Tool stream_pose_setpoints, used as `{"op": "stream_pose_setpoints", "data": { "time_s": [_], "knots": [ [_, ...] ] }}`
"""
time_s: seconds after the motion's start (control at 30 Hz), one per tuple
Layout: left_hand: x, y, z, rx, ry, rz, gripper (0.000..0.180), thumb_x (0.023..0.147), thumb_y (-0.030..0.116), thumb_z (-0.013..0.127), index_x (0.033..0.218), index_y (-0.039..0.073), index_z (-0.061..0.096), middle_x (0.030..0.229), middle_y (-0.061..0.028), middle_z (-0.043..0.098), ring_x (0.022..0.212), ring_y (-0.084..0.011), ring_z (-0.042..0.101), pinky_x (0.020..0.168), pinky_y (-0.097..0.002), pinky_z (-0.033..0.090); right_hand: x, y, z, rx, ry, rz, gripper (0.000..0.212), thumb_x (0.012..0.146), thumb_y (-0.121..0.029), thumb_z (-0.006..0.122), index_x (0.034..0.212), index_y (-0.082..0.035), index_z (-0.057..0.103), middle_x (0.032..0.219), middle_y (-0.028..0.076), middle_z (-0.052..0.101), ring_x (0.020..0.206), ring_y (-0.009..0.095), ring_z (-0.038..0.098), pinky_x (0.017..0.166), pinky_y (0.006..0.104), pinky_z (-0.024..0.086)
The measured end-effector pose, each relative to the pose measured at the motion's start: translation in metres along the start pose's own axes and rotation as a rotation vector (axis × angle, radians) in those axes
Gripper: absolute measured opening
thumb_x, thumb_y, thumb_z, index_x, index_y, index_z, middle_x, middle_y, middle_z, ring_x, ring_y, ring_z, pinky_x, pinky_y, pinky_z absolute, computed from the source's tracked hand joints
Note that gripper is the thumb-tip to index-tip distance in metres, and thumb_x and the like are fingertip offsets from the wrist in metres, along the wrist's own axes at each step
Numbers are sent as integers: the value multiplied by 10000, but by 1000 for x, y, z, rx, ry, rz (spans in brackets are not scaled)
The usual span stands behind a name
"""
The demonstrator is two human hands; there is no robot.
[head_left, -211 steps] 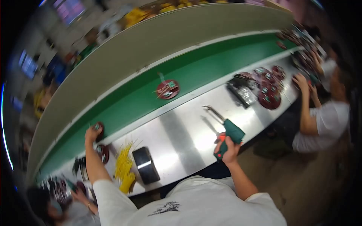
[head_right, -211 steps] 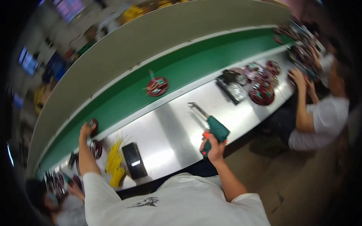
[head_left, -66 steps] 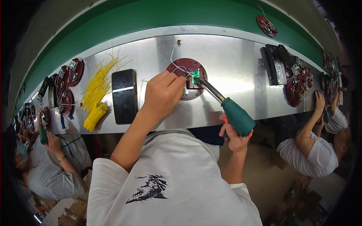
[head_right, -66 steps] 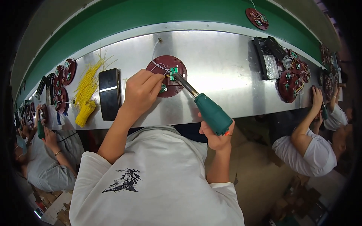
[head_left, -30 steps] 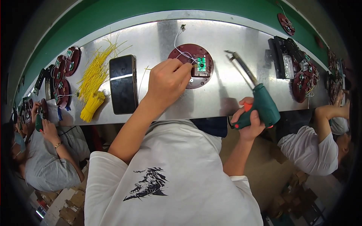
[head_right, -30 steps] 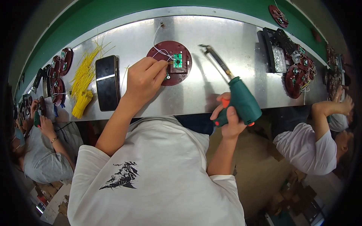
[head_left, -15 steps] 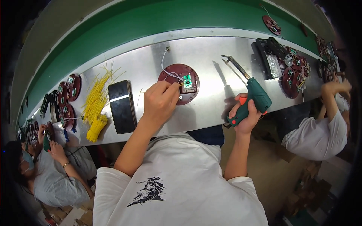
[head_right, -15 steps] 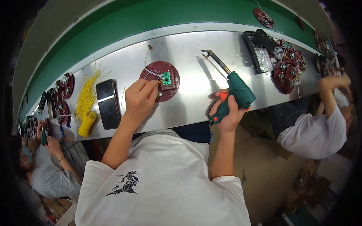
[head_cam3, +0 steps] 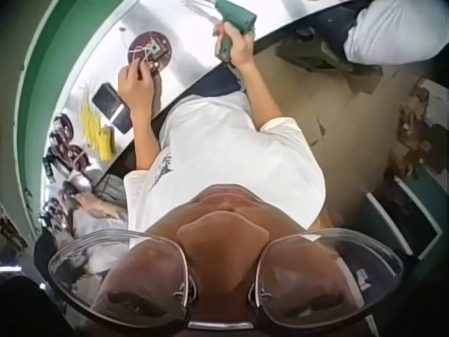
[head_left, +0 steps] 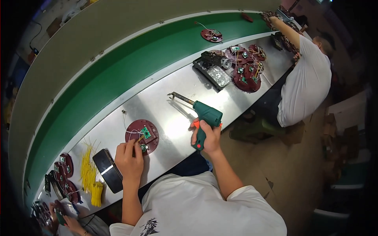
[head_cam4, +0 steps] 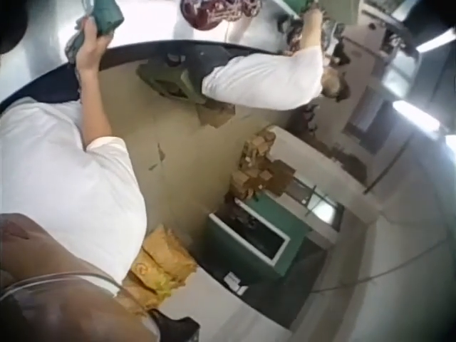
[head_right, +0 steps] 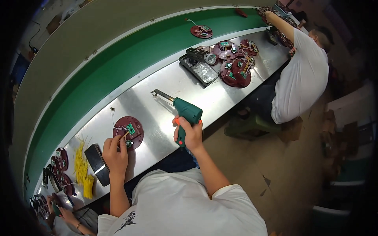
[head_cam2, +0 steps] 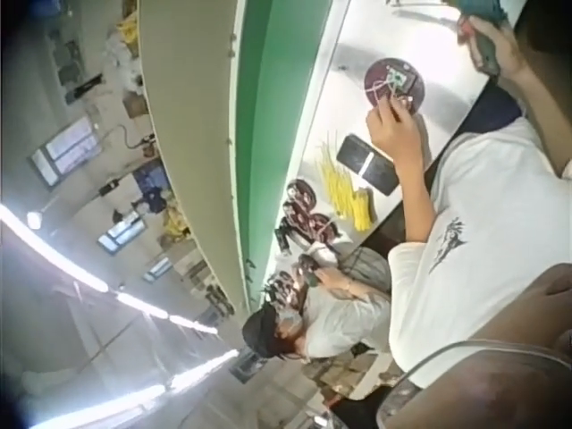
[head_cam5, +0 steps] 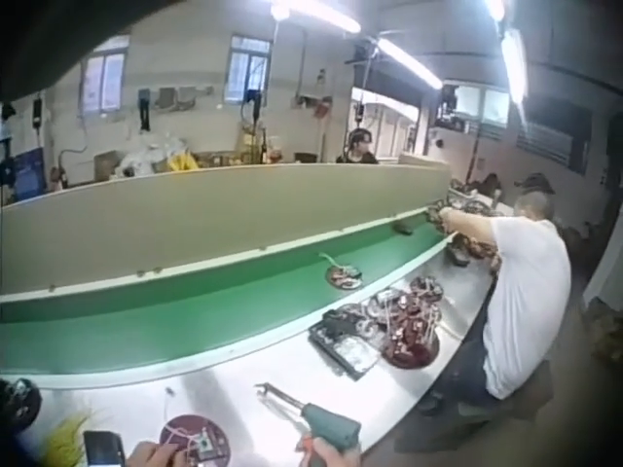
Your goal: Soldering electronic components onto small circuit boards on a factory assembly line.
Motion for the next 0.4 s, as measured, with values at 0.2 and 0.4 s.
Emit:
{"op": "stream_pose_setpoints", "data": {
  "time_s": [0.2,0.4],
  "knots": [
    [21,-12,-38,47,45,-233,119,876,72,657,962,1,699,835,-168,636,773,-350,624,695,-419,499,7,-4,0,-79,145,-20,332,1005,-278,503,955,32,610,590,103,601,395,172,521,408,294,445],
    [2,-25,-83,223,-197,-306,149,878,143,680,973,35,716,873,-187,660,831,-316,659,738,-446,505,10,7,-12,-61,-10,-54,365,1011,-322,491,1010,26,602,628,125,628,434,188,564,423,280,459]
  ]
}}
Point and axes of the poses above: each hand's wrist, its own x-axis towards the middle knuckle, its own z-axis out of the palm, y = z × x, the point moved 1 cm from there along x, towards the middle knuckle
